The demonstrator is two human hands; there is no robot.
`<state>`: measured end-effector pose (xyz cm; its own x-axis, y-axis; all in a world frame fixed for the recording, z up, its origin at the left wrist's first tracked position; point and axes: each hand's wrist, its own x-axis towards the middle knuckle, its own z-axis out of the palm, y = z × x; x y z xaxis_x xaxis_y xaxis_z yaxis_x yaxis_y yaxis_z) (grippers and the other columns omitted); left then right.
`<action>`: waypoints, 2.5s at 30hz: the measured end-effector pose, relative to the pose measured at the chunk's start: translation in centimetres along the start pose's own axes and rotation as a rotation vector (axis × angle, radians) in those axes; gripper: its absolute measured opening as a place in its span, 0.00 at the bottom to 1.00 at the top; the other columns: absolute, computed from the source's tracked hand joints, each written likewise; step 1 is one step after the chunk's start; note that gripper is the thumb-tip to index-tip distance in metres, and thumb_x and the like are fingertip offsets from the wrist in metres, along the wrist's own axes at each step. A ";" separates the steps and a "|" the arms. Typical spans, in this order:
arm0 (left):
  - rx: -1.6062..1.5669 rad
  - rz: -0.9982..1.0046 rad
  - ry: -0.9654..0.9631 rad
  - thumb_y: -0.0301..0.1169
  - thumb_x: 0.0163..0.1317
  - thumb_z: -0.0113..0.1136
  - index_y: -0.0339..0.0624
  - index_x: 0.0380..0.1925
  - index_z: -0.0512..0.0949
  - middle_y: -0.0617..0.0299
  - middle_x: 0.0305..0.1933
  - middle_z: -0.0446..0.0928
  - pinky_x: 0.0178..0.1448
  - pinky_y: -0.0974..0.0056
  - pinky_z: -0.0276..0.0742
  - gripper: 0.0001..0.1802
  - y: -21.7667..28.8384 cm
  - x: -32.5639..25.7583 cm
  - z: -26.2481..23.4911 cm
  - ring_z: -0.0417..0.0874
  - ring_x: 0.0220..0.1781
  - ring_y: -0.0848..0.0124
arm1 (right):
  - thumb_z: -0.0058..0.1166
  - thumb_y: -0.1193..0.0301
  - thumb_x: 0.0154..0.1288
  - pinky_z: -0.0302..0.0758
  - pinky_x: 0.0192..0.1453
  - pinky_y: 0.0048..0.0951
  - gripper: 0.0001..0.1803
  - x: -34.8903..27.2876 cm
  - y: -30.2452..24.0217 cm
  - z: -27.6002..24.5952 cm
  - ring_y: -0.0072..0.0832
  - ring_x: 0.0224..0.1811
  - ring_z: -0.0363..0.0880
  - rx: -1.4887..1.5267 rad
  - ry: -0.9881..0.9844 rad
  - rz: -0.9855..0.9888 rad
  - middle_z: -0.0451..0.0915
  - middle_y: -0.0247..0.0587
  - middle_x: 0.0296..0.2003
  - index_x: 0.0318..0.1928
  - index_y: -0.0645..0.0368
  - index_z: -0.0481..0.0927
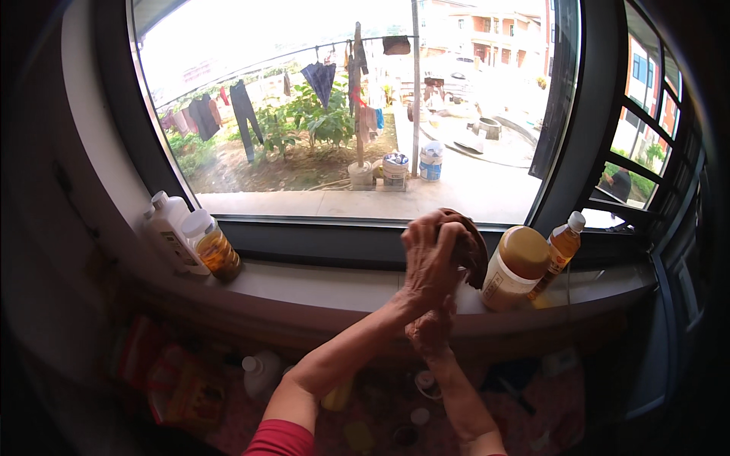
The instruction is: The person cleans a window and its sill using a cloth. They wipe the glass panes and the sill, move several bottles and jars aside to reach the surface, and then wipe the sill again. The person also wipes the window frame and applies liquid from a bottle onto the cloth before continuing to wipe.
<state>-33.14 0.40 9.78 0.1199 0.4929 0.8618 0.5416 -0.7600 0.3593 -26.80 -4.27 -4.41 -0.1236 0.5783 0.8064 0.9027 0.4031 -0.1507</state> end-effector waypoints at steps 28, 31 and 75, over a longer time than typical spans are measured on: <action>0.983 -0.639 0.087 0.32 0.58 0.59 0.46 0.59 0.62 0.49 0.66 0.56 0.68 0.46 0.57 0.29 -26.9 -7.9 -16.3 0.55 0.71 0.48 | 0.35 0.50 0.69 0.59 0.53 0.46 0.27 -0.8 -0.1 1.2 0.36 0.52 0.66 -0.274 -0.036 -0.166 0.73 0.37 0.54 0.53 0.56 0.75; 0.794 -0.538 -0.087 0.34 0.58 0.58 0.50 0.56 0.65 0.52 0.64 0.59 0.66 0.41 0.55 0.26 -23.8 -8.4 -14.6 0.55 0.71 0.48 | 0.35 0.49 0.69 0.60 0.53 0.45 0.27 -0.7 0.0 1.3 0.36 0.52 0.66 -0.286 -0.043 -0.170 0.73 0.37 0.53 0.53 0.56 0.75; 0.721 -0.815 -0.360 0.51 0.70 0.42 0.55 0.67 0.63 0.51 0.73 0.54 0.75 0.40 0.41 0.28 -18.3 -14.5 -21.0 0.53 0.76 0.55 | 0.39 0.49 0.68 0.58 0.55 0.43 0.29 -0.8 0.2 1.0 0.36 0.55 0.65 -0.245 -0.024 -0.212 0.72 0.39 0.54 0.56 0.58 0.74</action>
<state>-62.26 -1.72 -1.73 -0.3172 0.9082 0.2730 0.9045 0.2033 0.3748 -26.91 -3.96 -5.64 -0.3266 0.5178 0.7907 0.9278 0.3352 0.1637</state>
